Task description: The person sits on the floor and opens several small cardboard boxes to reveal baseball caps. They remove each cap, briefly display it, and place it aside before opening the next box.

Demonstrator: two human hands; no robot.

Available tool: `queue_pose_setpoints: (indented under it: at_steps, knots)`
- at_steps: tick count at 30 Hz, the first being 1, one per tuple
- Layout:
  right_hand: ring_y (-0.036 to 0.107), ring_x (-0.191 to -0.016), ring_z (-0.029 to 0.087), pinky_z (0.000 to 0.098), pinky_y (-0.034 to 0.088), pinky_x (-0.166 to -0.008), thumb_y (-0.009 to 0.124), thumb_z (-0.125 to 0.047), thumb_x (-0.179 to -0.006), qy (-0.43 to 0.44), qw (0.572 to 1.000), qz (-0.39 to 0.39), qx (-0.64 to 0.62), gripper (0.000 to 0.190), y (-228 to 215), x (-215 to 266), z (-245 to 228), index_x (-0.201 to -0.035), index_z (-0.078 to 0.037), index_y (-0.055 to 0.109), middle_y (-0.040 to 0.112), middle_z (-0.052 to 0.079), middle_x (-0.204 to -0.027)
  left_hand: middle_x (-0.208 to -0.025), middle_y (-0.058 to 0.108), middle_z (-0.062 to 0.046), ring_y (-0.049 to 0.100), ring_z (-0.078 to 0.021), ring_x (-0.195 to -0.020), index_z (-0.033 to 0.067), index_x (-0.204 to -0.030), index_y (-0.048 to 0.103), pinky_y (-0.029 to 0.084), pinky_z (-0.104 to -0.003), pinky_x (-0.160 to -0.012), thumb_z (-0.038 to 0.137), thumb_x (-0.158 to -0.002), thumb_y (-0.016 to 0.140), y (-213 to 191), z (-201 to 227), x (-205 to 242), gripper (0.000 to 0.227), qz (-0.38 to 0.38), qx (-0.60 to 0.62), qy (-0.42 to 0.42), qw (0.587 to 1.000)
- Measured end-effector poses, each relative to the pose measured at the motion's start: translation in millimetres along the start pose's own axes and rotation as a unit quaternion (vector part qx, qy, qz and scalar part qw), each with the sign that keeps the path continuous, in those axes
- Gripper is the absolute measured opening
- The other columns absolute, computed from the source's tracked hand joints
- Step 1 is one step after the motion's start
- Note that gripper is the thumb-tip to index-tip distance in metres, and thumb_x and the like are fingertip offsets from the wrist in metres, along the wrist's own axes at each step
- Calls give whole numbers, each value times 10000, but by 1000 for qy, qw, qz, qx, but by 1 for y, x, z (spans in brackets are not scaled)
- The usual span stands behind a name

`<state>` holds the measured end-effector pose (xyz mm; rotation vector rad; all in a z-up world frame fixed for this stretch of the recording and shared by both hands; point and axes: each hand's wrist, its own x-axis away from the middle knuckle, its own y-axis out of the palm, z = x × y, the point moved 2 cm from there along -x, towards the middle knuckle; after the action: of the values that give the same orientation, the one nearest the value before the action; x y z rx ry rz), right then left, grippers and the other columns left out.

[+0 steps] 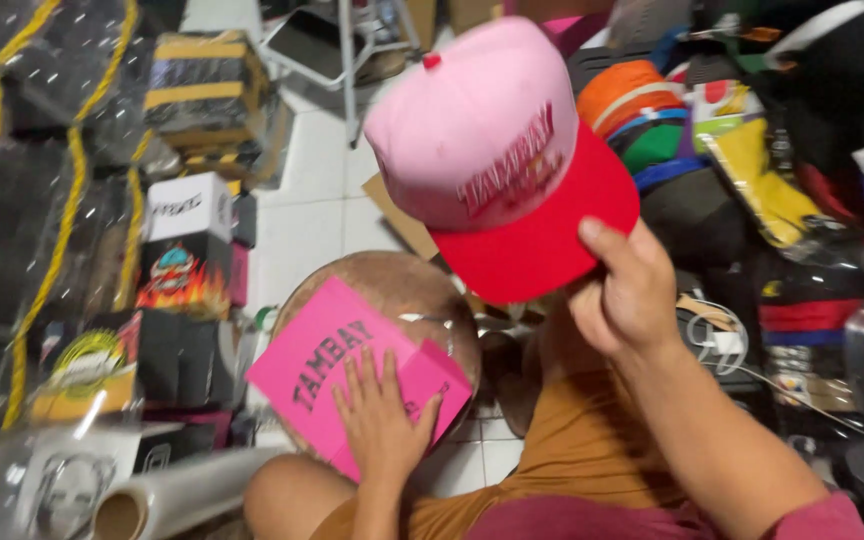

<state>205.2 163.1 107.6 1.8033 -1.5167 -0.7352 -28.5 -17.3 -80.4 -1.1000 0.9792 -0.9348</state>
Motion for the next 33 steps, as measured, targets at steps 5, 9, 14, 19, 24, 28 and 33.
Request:
queue_pose_setpoints:
  at_steps: [5,9,14,19,24,28,33]
  knots:
    - [691,-1139,262,383,525,-1121,574,-79,-994,-132,990,-39,6,371,-15,-92,-114,-1333,62,622,702,168,-1297,-1644,305,-247,266,-466,-1524,106,-1554,362,253,-673,-1157,722,-797,573,13,-3,1,998,25,-69,33,997]
    - [626,-793,251,392,510,-760,643,-124,-912,-249,960,125,11,150,-99,-169,-229,-952,5,707,713,129,-932,-1628,360,-207,329,-442,-1514,142,-1533,375,290,-673,-1173,787,-780,466,30,-12,1,995,32,-141,26,989]
    - [551,-617,139,194,401,-515,680,-170,-943,-250,943,217,-4,173,-208,-204,-341,-970,-3,715,654,78,-803,-1669,353,-176,321,-407,-1553,168,-1535,393,276,-683,-1200,787,-749,448,66,-24,7,1002,60,-130,-5,990]
    - [895,-960,175,36,661,-538,696,-426,-837,-179,935,249,180,680,-281,-209,-386,-1393,-64,545,663,110,-1377,-1649,380,-242,328,-515,-1531,124,-1544,418,184,-772,-1204,655,-681,562,78,-24,6,1024,120,-65,12,991]
    - [846,-944,101,191,711,-741,725,-221,-1000,-167,887,320,289,338,-388,-228,-396,-1260,-120,535,750,53,-1144,-1624,420,-234,376,-503,-1511,134,-1515,447,250,-747,-1185,694,-614,612,77,-28,4,1074,100,-106,14,989]
    - [702,-660,-31,67,563,-499,743,-206,-1084,-152,805,313,480,373,-367,-215,-375,-1334,-93,490,734,-58,-927,-1652,362,-225,342,-472,-1526,157,-1544,391,272,-735,-1170,757,-660,543,78,-34,7,1080,65,-122,11,990]
    - [625,-1080,307,410,549,-980,564,-76,-1205,-411,616,103,664,218,-497,-255,-353,-1340,94,536,606,237,-1249,-1594,391,-282,354,-484,-1479,75,-1494,465,234,-738,-1172,560,-694,727,22,-21,4,971,91,44,11,995]
